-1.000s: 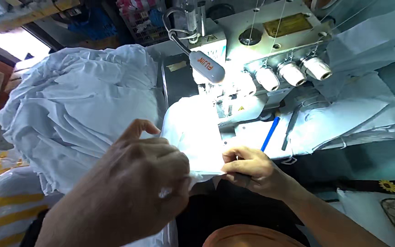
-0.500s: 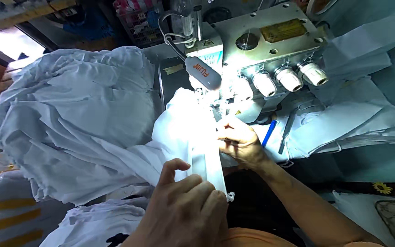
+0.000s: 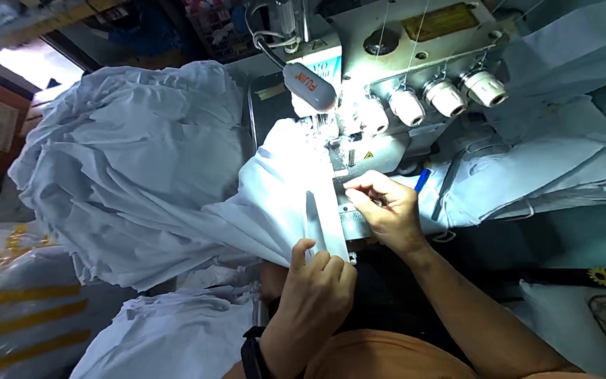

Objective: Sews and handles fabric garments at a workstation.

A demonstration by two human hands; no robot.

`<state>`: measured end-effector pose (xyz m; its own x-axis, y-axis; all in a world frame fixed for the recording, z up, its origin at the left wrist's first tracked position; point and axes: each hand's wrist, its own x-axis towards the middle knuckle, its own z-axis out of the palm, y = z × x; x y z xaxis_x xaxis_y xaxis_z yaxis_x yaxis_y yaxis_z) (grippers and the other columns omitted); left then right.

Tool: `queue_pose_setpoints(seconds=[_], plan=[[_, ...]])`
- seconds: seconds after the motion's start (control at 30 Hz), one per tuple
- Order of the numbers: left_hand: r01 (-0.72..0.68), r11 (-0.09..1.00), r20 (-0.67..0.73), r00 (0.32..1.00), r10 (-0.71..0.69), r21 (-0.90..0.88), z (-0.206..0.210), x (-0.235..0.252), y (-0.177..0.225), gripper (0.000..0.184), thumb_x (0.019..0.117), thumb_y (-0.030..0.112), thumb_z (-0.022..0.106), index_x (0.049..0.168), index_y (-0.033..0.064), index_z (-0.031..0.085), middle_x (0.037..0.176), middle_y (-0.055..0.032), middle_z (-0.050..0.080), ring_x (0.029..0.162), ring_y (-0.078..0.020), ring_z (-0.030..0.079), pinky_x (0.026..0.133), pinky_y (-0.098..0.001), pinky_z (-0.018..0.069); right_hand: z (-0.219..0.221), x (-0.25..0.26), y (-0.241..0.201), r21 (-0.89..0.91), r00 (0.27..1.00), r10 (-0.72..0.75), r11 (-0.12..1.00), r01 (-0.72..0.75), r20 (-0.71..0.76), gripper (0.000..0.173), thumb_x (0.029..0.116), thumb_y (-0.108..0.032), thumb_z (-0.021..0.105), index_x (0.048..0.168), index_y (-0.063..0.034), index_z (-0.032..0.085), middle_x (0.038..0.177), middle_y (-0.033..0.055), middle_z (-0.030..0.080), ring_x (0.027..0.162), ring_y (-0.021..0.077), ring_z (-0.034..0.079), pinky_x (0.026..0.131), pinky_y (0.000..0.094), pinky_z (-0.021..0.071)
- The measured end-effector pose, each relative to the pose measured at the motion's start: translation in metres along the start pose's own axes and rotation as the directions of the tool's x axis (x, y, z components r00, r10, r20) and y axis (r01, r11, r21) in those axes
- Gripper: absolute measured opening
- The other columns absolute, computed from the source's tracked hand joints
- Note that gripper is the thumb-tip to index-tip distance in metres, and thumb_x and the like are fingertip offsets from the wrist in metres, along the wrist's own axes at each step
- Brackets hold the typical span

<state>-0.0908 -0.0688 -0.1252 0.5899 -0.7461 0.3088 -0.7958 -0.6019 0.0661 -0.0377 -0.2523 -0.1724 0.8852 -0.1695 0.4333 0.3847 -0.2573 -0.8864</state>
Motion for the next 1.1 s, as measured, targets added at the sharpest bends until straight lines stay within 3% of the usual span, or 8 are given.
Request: queue_pose_setpoints(seconds=[0.1,0.17,0.23,0.3,0.43,0.73,0.93,1.1], plan=[[0.046,0.998,-0.055,0.998,-0.043,0.044,0.005,-0.003,0.008,0.02,0.0963,0.009,0.057,0.08,0.0092,0.068,0.061,-0.0019,0.054,0.059,-0.0191,0.054,0.095,-0.0467,0.0414,0.0,0.0,-0.003,-0.022,0.999,0.05,0.998,-0.05,-0.014,0.009,0.0937,-0.005,0.064,0.093,-0.0013,0.072,0.079,-0.0038,0.064,0.067,-0.0064,0.056,0.062,0.0086,0.0473],[0.069,0.995,-0.065,0.996,-0.065,0.07,0.008,-0.004,0.014,0.019,0.0962,0.008,0.056,0.082,0.0089,0.069,0.062,-0.002,0.055,0.059,-0.0191,0.054,0.095,-0.0474,0.0414,0.001,0.003,-0.01,-0.019,0.99,0.133,0.991,-0.132,0.036,0.013,0.0966,-0.012,0.063,0.09,-0.0057,0.072,0.074,-0.0064,0.066,0.064,-0.0062,0.06,0.06,0.0113,0.0509],[0.088,0.993,-0.096,0.992,-0.08,0.082,0.01,-0.003,0.019,0.019,0.0962,0.008,0.057,0.082,0.0094,0.069,0.062,-0.0016,0.055,0.059,-0.0189,0.055,0.095,-0.0476,0.042,0.006,0.01,-0.016,0.041,0.952,0.276,0.958,-0.284,0.134,0.016,0.0973,-0.02,0.067,0.083,-0.0126,0.069,0.065,-0.0077,0.06,0.053,-0.003,0.054,0.049,0.0148,0.0448],[0.106,0.992,-0.141,0.986,-0.095,0.073,0.008,-0.002,0.023,0.018,0.0951,0.011,0.059,0.08,0.0102,0.069,0.062,-0.001,0.055,0.059,-0.0181,0.055,0.096,-0.0471,0.041,0.015,0.015,-0.017,0.216,0.885,0.419,0.862,-0.458,0.203,0.019,0.0931,-0.016,0.073,0.075,-0.0117,0.066,0.055,-0.004,0.054,0.042,0.0025,0.045,0.04,0.0185,0.0377],[0.124,0.988,-0.175,0.979,-0.106,0.093,0.002,0.0,0.024,0.017,0.0939,0.013,0.061,0.079,0.0117,0.07,0.061,0.0,0.054,0.059,-0.0166,0.054,0.097,-0.0463,0.0403,0.024,0.018,-0.018,0.437,0.753,0.602,0.62,-0.651,0.268,0.02,0.0908,-0.003,0.072,0.073,-0.0065,0.065,0.052,0.0009,0.056,0.039,0.0045,0.047,0.038,0.0189,0.0412],[0.096,0.986,-0.133,0.988,-0.077,0.139,0.0,0.007,0.017,0.02,0.0933,0.011,0.06,0.074,0.0119,0.067,0.059,-0.0004,0.053,0.057,-0.0177,0.053,0.095,-0.0477,0.0408,0.029,0.018,-0.018,0.46,0.737,0.643,0.601,-0.654,0.208,0.022,0.0891,0.002,0.072,0.069,-0.0049,0.064,0.05,0.0022,0.055,0.038,0.0048,0.046,0.038,0.0188,0.0399],[0.11,0.978,-0.142,0.986,-0.085,0.176,0.002,0.021,0.0,0.021,0.0932,0.011,0.061,0.072,0.0118,0.066,0.058,-0.0013,0.053,0.056,-0.0195,0.054,0.094,-0.0498,0.0415,0.031,0.022,-0.02,0.46,0.72,0.671,0.591,-0.663,0.176,0.02,0.0891,0.003,0.07,0.073,-0.0057,0.063,0.051,0.0015,0.055,0.038,0.0047,0.047,0.037,0.0187,0.0407],[0.112,0.972,-0.153,0.985,-0.08,0.209,0.01,0.033,-0.009,0.024,0.0947,0.012,0.061,0.071,0.0115,0.065,0.058,-0.0018,0.055,0.056,-0.0191,0.057,0.094,-0.0499,0.0423,0.033,0.019,-0.019,0.456,0.748,0.648,0.629,-0.63,0.139,0.017,0.0872,0.0,0.071,0.075,-0.0087,0.065,0.055,-0.0002,0.058,0.041,0.0045,0.048,0.04,0.0194,0.0414]])
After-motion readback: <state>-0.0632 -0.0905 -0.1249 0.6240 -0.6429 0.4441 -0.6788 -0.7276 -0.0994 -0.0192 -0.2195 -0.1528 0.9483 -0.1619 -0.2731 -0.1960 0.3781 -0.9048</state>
